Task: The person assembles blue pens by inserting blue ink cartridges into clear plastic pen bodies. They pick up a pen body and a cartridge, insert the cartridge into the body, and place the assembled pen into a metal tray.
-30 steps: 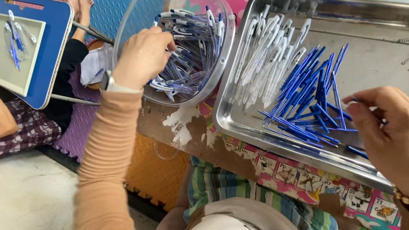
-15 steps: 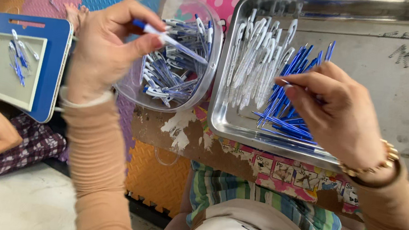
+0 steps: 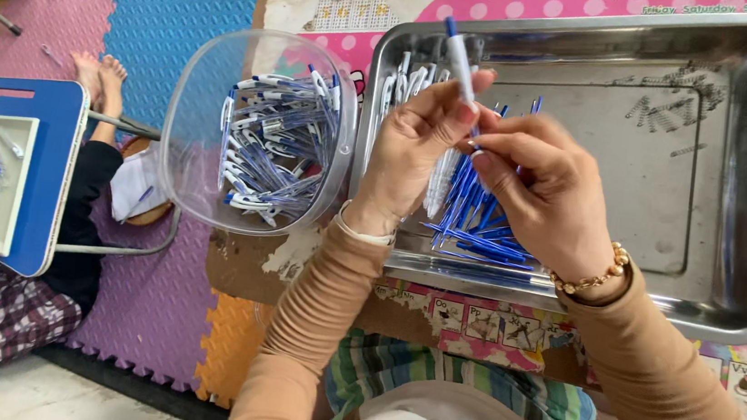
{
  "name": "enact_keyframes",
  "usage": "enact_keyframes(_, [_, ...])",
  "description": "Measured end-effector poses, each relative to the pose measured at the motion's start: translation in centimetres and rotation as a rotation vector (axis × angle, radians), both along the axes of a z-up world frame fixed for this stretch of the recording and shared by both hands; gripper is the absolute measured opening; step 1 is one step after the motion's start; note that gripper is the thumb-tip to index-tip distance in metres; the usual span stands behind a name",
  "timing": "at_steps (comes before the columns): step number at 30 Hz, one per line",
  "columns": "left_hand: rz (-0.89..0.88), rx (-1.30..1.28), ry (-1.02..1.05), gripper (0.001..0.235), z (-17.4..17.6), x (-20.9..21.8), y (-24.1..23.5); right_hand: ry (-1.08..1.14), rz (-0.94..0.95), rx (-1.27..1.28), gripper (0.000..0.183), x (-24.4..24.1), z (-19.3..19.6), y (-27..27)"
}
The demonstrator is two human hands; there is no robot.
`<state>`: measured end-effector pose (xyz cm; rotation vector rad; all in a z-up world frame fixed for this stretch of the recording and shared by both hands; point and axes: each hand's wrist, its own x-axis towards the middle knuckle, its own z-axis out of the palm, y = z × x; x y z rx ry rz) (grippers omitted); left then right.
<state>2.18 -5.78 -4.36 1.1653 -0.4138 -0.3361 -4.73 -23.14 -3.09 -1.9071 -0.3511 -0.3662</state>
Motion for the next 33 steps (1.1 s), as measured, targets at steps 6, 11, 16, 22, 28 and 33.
enact_keyframes(6, [-0.028,0.097,0.07,0.048,-1.5,0.1,1.2,-0.132,-0.216,-0.101,0.028,-0.3,-0.7,-0.4])
enact_keyframes(11, [-0.145,0.049,0.026,0.055,-2.5,0.3,1.3,-0.132,-0.31,-0.114,0.011,-0.3,-0.8,0.4])
enact_keyframes(16, [-0.14,0.13,-0.038,0.047,-1.9,-0.2,1.2,-0.097,-0.318,-0.132,0.008,-0.2,-1.3,0.3])
enact_keyframes(22, [-0.086,0.274,-0.117,0.043,-1.7,-0.3,1.2,-0.097,-0.315,-0.138,0.014,-0.2,-1.7,0.1])
enact_keyframes(28, [-0.066,0.25,-0.185,0.041,-2.0,-0.6,0.9,-0.126,-0.342,-0.194,0.012,-0.2,-1.7,0.1])
enact_keyframes(33, [0.09,0.512,-0.475,0.039,-3.4,-0.6,0.8,-0.126,-0.392,-0.256,0.012,-0.2,-2.8,0.0])
